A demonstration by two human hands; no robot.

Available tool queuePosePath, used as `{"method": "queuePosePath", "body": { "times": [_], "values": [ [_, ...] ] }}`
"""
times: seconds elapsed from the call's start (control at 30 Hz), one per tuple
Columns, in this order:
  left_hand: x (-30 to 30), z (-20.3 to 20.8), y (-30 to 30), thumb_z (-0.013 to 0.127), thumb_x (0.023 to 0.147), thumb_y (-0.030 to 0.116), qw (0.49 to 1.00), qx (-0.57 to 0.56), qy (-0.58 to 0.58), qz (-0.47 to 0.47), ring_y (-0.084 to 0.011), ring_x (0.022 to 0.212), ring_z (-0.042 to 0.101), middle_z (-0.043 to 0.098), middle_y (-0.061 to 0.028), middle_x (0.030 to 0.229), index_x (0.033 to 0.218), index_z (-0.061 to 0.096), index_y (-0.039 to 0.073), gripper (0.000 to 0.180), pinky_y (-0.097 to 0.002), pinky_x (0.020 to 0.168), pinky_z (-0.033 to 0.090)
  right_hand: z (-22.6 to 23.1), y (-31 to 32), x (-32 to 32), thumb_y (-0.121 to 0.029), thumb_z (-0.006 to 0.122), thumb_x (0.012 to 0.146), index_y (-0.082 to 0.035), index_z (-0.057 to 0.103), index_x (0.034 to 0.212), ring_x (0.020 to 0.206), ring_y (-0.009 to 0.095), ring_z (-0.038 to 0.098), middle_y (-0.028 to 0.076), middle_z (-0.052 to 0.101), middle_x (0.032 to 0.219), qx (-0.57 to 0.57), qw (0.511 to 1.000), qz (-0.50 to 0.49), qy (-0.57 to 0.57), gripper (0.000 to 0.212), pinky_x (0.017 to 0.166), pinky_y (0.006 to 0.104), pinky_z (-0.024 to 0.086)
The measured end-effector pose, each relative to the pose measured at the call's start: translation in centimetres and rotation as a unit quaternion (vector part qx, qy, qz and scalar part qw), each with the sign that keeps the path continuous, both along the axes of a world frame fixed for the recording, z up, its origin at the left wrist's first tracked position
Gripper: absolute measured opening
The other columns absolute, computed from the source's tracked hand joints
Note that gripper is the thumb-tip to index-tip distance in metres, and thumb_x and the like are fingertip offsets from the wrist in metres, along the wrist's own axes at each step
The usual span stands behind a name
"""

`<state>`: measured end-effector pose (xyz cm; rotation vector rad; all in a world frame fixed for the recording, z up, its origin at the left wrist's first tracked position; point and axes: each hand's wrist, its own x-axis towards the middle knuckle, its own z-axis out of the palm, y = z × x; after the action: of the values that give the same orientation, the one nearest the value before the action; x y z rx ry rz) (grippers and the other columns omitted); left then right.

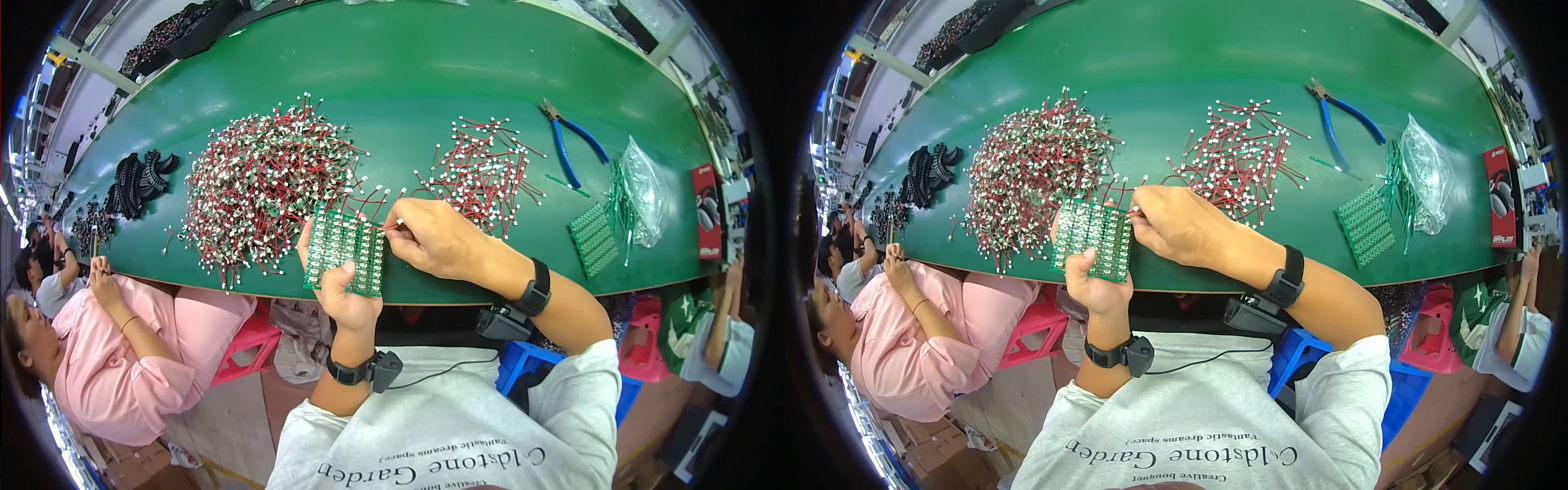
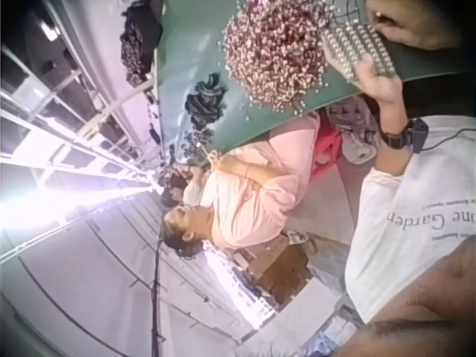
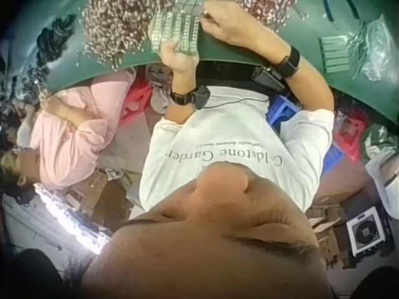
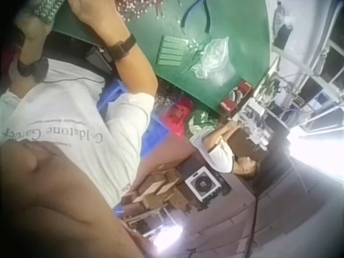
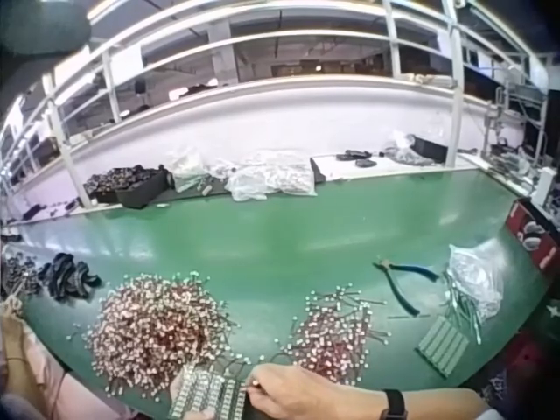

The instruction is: The person picks up a wire from a pile and inserts it into a circuit board by hand, repeating this process for several wires. After filling the board, the person sets it down on the table and picks up a new circuit board to begin the process again.

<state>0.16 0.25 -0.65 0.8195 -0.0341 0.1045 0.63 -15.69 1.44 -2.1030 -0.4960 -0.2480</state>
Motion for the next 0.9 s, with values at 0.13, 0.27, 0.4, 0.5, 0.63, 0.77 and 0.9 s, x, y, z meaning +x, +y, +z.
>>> {"method": "queuePosePath", "body": {
  "times": [0.13, 0.27, 0.4, 0.5, 0.63, 0.77, 0.9],
  "values": [
    [0.0, 0.4, -0.1, 0.052, 0.069, 0.01, 1.0, 0.017, -0.004, 0.003, -0.0327, 0.104, 0.062, 0.056, -0.0203, 0.116, 0.139, 0.032, -0.002, 0.074, -0.0427, 0.092, 0.054, 0.3, 0.1, -0.1, -0.007, 0.064, 0.084, 0.003, 0.053, 0.089, 0.072, 0.038, 0.064, 0.02, 0.062, 0.079, -0.008, 1.0, 0.003, 0.012, 0.015, 0.063, 0.0443, 0.051],
    [0.0, 0.4, -0.1, 0.052, 0.069, 0.01, 1.0, 0.022, -0.003, 0.0, -0.0336, 0.106, 0.061, 0.056, -0.021, 0.115, 0.139, 0.032, -0.002, 0.074, -0.0426, 0.092, 0.054, -0.1, 0.1, 0.0, -0.004, 0.066, 0.082, 0.001, 0.055, 0.089, 0.067, 0.033, 0.065, 0.017, 0.062, 0.076, -0.006, 1.0, 0.004, -0.001, 0.014, 0.058, 0.0404, 0.052],
    [-0.2, 0.7, -0.2, 0.052, 0.069, 0.01, 1.0, 0.019, -0.01, 0.002, -0.0335, 0.106, 0.062, 0.056, -0.021, 0.115, 0.139, 0.032, -0.002, 0.075, -0.0423, 0.093, 0.054, 0.3, 0.0, -0.2, -0.005, 0.066, 0.082, 0.001, 0.055, 0.089, 0.067, 0.034, 0.065, 0.017, 0.062, 0.076, -0.013, 1.0, 0.008, -0.008, 0.014, 0.058, 0.0406, 0.051],
    [-0.2, 0.7, -0.2, 0.052, 0.069, 0.01, 0.999, 0.031, -0.012, 0.001, -0.0322, 0.105, 0.062, 0.056, -0.0208, 0.115, 0.14, 0.032, -0.002, 0.075, -0.0413, 0.091, 0.054, 0.1, 0.2, -0.3, -0.004, 0.066, 0.081, 0.0, 0.054, 0.089, 0.068, 0.035, 0.065, 0.017, 0.063, 0.077, -0.029, 1.0, 0.001, -0.002, 0.015, 0.058, 0.0417, 0.052],
    [-0.2, 0.7, -0.1, 0.052, 0.068, 0.01, 0.999, 0.031, -0.004, -0.016, -0.0299, 0.102, 0.062, 0.057, -0.0207, 0.114, 0.14, 0.032, -0.002, 0.076, -0.0392, 0.09, 0.053, 0.1, 0.8, -0.7, -0.006, 0.067, 0.08, 0.0, 0.052, 0.089, 0.068, 0.036, 0.064, 0.016, 0.062, 0.075, -0.114, 0.992, -0.028, -0.054, 0.018, 0.057, 0.0438, 0.052],
    [-0.2, 0.8, -0.1, 0.052, 0.067, 0.011, 0.999, 0.033, -0.004, -0.026, -0.0292, 0.101, 0.062, 0.058, -0.0211, 0.112, 0.14, 0.032, -0.002, 0.077, -0.0385, 0.091, 0.052, 0.3, 1.4, -1.1, -0.009, 0.067, 0.08, -0.001, 0.051, 0.089, 0.067, 0.036, 0.063, 0.015, 0.06, 0.076, -0.194, 0.978, -0.032, -0.076, 0.02, 0.057, 0.0442, 0.052],
    [-0.3, 1.1, -0.1, 0.052, 0.066, 0.011, 0.999, 0.035, -0.003, -0.03, -0.0289, 0.1, 0.062, 0.058, -0.0207, 0.112, 0.141, 0.032, -0.002, 0.079, -0.0385, 0.091, 0.052, 0.2, 0.9, -0.9, -0.008, 0.067, 0.081, -0.001, 0.051, 0.089, 0.069, 0.035, 0.064, 0.015, 0.06, 0.077, -0.179, 0.98, -0.024, -0.082, 0.019, 0.058, 0.0435, 0.052]
  ]
}}
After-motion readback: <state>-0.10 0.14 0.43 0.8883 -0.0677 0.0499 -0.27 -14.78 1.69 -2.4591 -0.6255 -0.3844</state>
